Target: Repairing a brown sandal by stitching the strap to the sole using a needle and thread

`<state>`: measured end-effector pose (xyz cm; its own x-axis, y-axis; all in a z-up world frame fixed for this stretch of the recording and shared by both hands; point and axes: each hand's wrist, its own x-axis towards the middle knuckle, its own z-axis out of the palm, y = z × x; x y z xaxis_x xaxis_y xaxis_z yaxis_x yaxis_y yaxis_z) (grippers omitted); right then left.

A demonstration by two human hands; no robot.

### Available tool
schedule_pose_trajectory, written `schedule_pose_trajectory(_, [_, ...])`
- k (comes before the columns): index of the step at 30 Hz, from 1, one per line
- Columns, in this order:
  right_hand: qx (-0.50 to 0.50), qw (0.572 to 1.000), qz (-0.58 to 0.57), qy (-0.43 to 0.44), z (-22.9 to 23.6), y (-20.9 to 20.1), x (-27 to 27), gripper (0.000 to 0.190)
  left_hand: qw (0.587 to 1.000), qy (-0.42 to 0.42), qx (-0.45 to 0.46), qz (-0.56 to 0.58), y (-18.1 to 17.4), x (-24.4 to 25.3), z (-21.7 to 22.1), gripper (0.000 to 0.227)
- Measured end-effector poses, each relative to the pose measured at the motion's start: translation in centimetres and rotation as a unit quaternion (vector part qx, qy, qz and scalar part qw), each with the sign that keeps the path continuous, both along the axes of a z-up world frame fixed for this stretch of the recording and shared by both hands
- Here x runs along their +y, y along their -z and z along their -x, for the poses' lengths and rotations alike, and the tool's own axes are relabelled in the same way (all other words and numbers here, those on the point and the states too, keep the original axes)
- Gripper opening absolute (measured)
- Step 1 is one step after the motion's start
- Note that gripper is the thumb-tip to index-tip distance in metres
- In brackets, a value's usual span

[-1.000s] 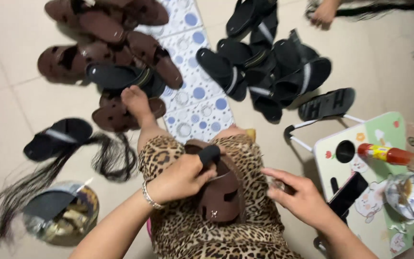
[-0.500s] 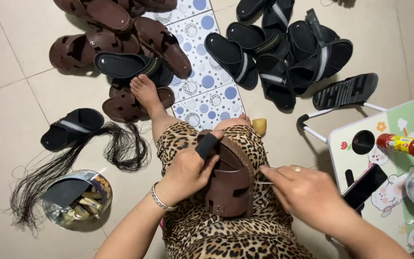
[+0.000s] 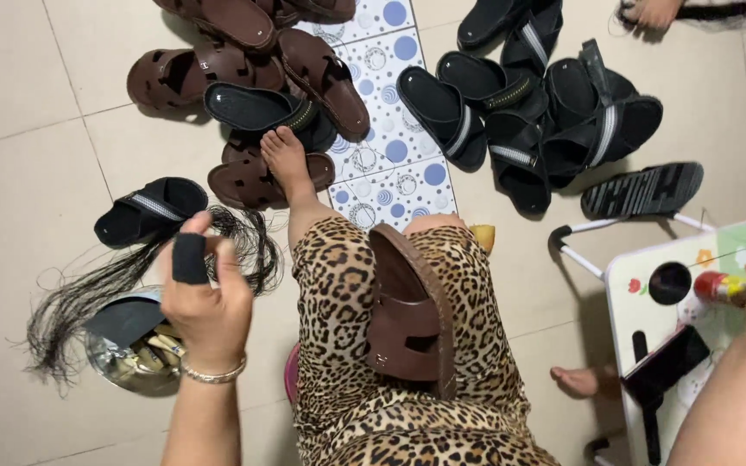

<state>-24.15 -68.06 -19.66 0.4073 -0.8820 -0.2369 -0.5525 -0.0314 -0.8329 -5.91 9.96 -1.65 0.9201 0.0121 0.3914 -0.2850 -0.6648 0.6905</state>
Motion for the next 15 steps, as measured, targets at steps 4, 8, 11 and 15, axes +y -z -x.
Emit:
schedule_pose_trajectory(4, [-0.321,0.889,-0.318,-0.071,-5.0,-6.9,17.7,0.030,0.983,0.156,0.068,0.065,-1.9,-3.6,1.7,0.048])
schedule_pose_trajectory(8, [-0.028,0.837,0.052,-0.545,-8.4,-18.5,41.6,0.047,0.920,0.277,0.276,0.006,-2.7,-5.0,2.2,0.026])
schedule_pose_trajectory(11, [0.058,0.747,-0.106,-0.653,-8.2,-19.2,42.6,0.060,0.823,0.321,0.394,-0.252,-0.8,-3.0,2.5,0.065])
schedule_pose_trajectory(15, [0.176,0.698,-0.047,-0.693,-8.8,-21.3,42.8,0.041,0.768,0.374,0.444,0.269,-2.9,-4.9,1.8,0.010])
